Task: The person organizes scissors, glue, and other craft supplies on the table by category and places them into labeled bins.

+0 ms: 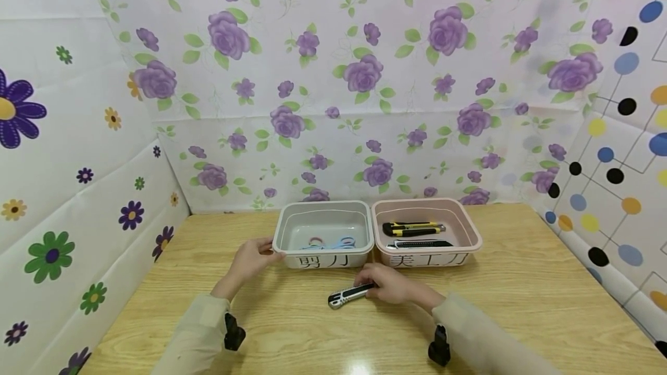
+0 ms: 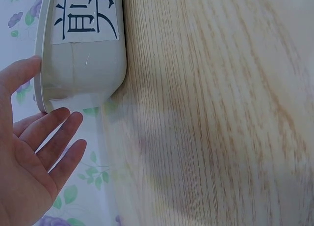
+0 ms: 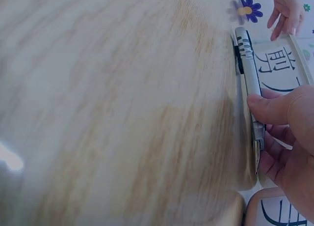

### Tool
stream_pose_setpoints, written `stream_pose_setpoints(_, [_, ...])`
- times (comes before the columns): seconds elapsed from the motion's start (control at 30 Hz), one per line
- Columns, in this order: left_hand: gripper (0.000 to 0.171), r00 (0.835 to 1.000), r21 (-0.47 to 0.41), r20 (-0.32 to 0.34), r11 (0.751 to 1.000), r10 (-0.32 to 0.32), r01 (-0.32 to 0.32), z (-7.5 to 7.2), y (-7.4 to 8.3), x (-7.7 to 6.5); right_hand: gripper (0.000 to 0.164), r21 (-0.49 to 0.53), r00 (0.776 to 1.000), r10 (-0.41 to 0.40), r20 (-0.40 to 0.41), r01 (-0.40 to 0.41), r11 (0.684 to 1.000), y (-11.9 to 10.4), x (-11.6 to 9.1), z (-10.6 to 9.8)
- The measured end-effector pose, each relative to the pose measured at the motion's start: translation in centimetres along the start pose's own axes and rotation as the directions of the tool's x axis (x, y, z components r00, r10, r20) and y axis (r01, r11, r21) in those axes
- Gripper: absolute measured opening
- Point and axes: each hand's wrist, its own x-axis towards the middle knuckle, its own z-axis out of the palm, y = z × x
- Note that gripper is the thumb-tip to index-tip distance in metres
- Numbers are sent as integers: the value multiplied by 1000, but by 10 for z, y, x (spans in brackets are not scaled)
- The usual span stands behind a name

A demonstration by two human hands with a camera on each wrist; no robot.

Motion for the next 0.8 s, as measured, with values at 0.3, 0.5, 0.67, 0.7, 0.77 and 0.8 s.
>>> stream_pose_setpoints(0.3, [58, 1000, 1, 5, 1000, 1, -1, 0, 0, 1, 25, -42, 1000, 12, 23, -11, 999, -7, -8, -10])
stream_pose_setpoints(0.5, [58, 1000, 11, 9, 1000, -2, 2, 0, 1, 1, 24, -60, 1000, 5, 20, -4, 998, -10, -12, -18])
stream_pose_setpoints(0.67, [58, 1000, 7, 9, 1000, -2, 2, 0, 1, 1, 25, -90, 999, -36, 13, 37, 995, -17, -13, -31])
stream_pose_setpoints(0.7, [58, 1000, 6, 9, 1000, -2, 2, 0, 1, 1, 26, -91, 999, -41, 14, 42, 995, -18, -14, -34])
stream_pose_setpoints(0.77, [58, 1000, 6, 7, 1000, -7, 7, 0, 1, 1, 26, -94, 999, -51, 15, 52, 994, -20, -14, -39])
stream_pose_setpoints(0.8, [59, 1000, 7, 7, 1000, -8, 8, -1, 1, 1, 26, -94, 999, -50, 16, 51, 994, -21, -15, -42])
